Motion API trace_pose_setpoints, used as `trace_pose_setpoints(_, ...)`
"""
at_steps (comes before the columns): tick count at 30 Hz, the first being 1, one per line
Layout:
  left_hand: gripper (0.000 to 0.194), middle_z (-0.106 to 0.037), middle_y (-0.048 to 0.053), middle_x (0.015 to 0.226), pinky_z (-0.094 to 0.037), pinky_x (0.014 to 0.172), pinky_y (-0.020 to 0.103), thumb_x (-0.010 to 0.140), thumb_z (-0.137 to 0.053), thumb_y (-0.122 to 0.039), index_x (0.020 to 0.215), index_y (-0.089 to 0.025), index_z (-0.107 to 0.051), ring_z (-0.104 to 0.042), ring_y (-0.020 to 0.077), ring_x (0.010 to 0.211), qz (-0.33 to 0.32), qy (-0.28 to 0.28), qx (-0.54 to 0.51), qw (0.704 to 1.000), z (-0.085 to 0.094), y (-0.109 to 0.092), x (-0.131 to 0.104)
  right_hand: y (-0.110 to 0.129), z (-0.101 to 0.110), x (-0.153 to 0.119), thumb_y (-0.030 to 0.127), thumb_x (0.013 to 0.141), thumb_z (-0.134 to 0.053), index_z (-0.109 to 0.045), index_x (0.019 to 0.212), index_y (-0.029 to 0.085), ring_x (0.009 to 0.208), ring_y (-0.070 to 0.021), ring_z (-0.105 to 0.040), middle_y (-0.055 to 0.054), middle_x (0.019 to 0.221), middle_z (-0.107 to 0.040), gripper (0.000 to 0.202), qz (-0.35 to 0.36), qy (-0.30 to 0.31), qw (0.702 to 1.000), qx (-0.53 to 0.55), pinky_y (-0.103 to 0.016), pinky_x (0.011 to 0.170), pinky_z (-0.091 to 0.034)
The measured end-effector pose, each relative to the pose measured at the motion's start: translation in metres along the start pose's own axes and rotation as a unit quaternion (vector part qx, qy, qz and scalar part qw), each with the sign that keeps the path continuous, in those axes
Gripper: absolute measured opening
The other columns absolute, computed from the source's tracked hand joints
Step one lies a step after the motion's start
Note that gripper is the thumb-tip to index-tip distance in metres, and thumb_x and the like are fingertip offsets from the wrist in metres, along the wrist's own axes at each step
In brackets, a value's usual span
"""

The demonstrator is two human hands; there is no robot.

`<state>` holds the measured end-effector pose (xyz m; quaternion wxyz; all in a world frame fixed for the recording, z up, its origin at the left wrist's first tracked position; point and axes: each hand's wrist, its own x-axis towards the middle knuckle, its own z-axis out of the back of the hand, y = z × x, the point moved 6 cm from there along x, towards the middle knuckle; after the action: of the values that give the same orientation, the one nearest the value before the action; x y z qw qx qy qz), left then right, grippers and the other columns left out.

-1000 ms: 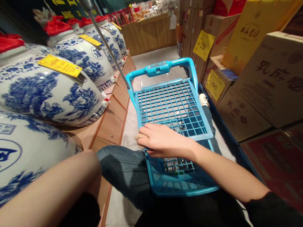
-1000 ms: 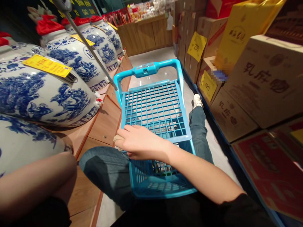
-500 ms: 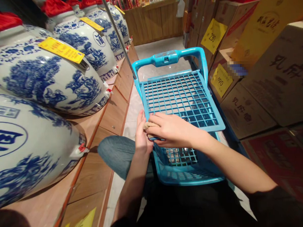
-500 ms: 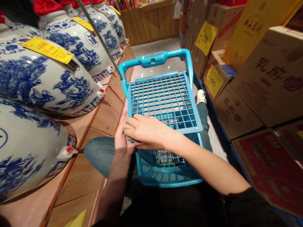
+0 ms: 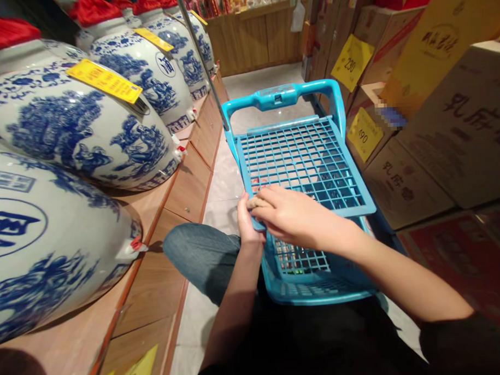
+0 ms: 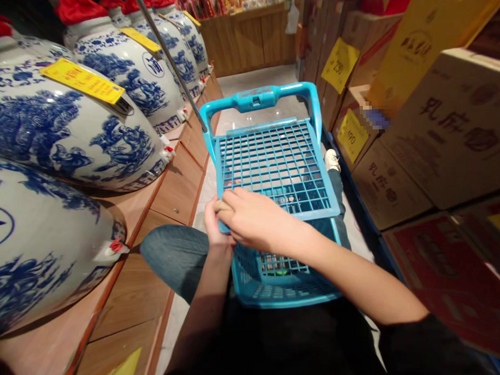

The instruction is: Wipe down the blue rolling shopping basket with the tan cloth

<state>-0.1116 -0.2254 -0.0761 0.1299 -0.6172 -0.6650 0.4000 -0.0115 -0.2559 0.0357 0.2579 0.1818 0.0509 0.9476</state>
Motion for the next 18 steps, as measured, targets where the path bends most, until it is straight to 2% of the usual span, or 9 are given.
trace_pose_setpoints(3, 0.014, -0.074, 0.001, 0.082, -0.058, 0.077, 0.021, 0.09, -0.062, -0.03, 0.087, -0.02, -0.071, -0.073, 0.0141, 0.08, 0.001, 0.004, -0.009, 1.0, 0.0, 0.001, -0.001, 0.006, -0.006, -0.009, 0.011, 0.097, -0.057, -0.067, 0.121, 0.008, 0.104, -0.0267, -0.055, -0.016, 0.113, -0.063, 0.026, 0.016, -0.014, 1.0, -0.004, -0.041, 0.089, -0.052)
trace_pose_setpoints(6, 0.023, -0.078, 0.003, 0.094, -0.058, 0.082, 0.024, 0.081, -0.066, -0.029, 0.1, -0.018, -0.072, -0.075, 0.0182, 0.091, -0.031, 0.02, -0.006, 0.999, -0.006, 0.0, -0.004, -0.006, -0.004, -0.026, 0.012, 0.096, -0.056, -0.07, 0.109, 0.012, 0.1, -0.0279, -0.056, -0.016, 0.111, -0.064, 0.02, -0.056, -0.053, 0.997, -0.025, -0.042, 0.084, -0.054)
trace_pose_setpoints(8, 0.028, -0.078, 0.004, 0.094, -0.057, 0.081, 0.025, 0.076, -0.067, -0.029, 0.101, -0.018, -0.073, -0.075, 0.0196, 0.091, -0.035, 0.027, 0.001, 0.999, -0.009, 0.001, -0.005, -0.009, -0.004, -0.034, 0.013, 0.096, -0.053, -0.071, 0.107, 0.012, 0.101, -0.0293, -0.057, -0.017, 0.112, -0.065, 0.021, -0.103, -0.093, 0.989, -0.044, -0.044, 0.083, -0.055)
trace_pose_setpoints(11, 0.022, -0.076, 0.001, 0.086, -0.057, 0.083, 0.024, 0.073, -0.067, -0.026, 0.094, -0.02, -0.072, -0.075, 0.0179, 0.087, -0.049, 0.019, 0.008, 0.999, -0.007, 0.001, -0.005, 0.003, -0.009, -0.035, 0.009, 0.099, -0.046, -0.07, 0.116, 0.009, 0.108, -0.0298, -0.057, -0.019, 0.115, -0.067, 0.029, -0.073, -0.147, 0.985, -0.046, -0.045, 0.09, -0.056)
trace_pose_setpoints(14, 0.018, -0.075, 0.0, 0.085, -0.056, 0.082, 0.022, 0.072, -0.066, -0.024, 0.089, -0.021, -0.071, -0.074, 0.0157, 0.084, -0.061, 0.016, 0.014, 0.998, -0.005, 0.0, -0.005, 0.011, -0.015, -0.032, 0.009, 0.099, -0.046, -0.071, 0.115, 0.011, 0.11, -0.028, -0.058, -0.017, 0.114, -0.068, 0.029, -0.026, -0.148, 0.988, -0.029, -0.044, 0.094, -0.055)
trace_pose_setpoints(18, 0.019, -0.077, 0.001, 0.09, -0.056, 0.078, 0.022, 0.072, -0.07, -0.026, 0.089, -0.02, -0.072, -0.073, 0.0158, 0.084, -0.061, 0.029, 0.025, 0.997, -0.007, -0.002, -0.008, -0.002, -0.011, -0.035, 0.014, 0.097, -0.054, -0.073, 0.094, 0.015, 0.095, -0.0269, -0.058, -0.014, 0.103, -0.068, 0.019, -0.118, -0.139, 0.982, -0.051, -0.041, 0.081, -0.055)
